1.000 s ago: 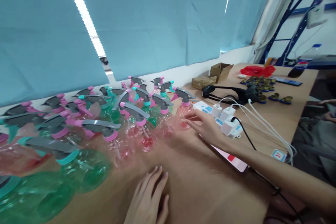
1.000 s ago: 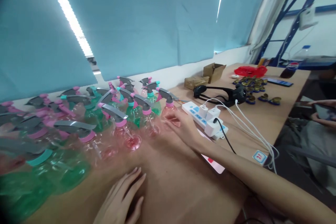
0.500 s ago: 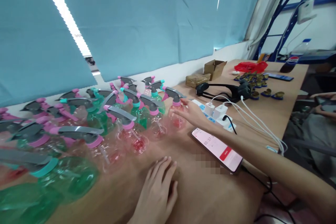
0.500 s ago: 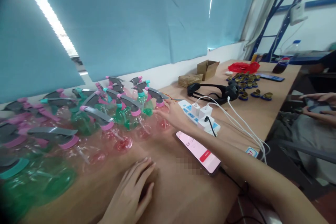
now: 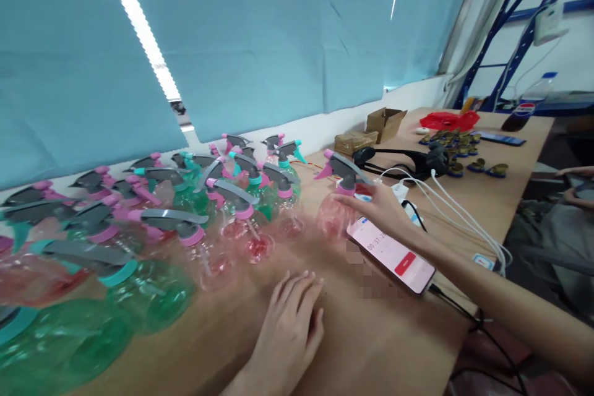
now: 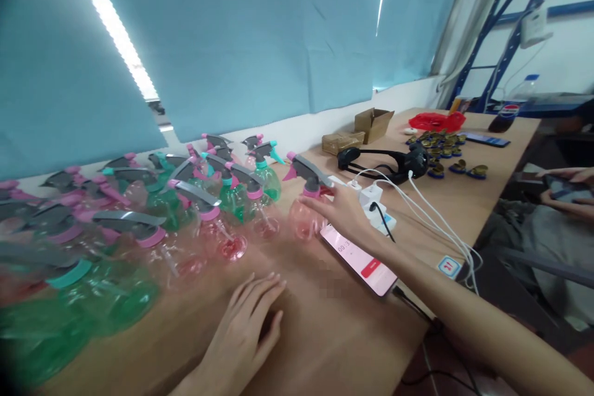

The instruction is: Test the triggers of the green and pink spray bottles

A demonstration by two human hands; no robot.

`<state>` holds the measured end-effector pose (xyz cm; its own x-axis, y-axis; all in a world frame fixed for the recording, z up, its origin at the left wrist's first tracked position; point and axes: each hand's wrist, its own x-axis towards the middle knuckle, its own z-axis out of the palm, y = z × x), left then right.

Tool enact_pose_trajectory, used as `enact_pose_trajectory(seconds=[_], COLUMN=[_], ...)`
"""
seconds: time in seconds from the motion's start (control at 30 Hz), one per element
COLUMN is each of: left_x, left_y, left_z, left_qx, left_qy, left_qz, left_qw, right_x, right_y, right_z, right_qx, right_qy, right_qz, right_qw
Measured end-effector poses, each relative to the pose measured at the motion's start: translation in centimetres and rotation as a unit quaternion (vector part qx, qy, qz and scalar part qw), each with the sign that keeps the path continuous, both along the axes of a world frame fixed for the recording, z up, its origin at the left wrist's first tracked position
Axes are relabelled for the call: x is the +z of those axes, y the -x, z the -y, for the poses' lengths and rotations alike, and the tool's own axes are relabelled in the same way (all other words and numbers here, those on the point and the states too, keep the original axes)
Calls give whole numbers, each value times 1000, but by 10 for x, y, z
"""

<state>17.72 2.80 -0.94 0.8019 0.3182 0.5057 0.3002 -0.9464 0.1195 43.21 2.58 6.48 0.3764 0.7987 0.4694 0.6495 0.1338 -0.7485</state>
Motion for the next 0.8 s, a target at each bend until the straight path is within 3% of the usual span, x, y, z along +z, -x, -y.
enact_pose_trajectory(seconds=[0.1, 0.23, 0.5, 0.8], left_x=[3, 1, -4, -3], left_y=[3, 18, 84, 148], left_z=[1, 0, 8, 21], left_qx=[7, 80, 149, 165], left_qy=[10, -4, 7, 0], left_qz=[-1, -35, -90, -91], left_qw=[1000, 996, 985, 982], right_x=[-2, -5, -11, 1], right_y=[18, 46, 102, 157], right_z=[21, 30, 17, 26], right_qx=[38, 88, 199, 290], right_qy=[10, 0, -6, 29], right_qz=[13, 39, 61, 61], right_qw=[999, 995, 978, 954])
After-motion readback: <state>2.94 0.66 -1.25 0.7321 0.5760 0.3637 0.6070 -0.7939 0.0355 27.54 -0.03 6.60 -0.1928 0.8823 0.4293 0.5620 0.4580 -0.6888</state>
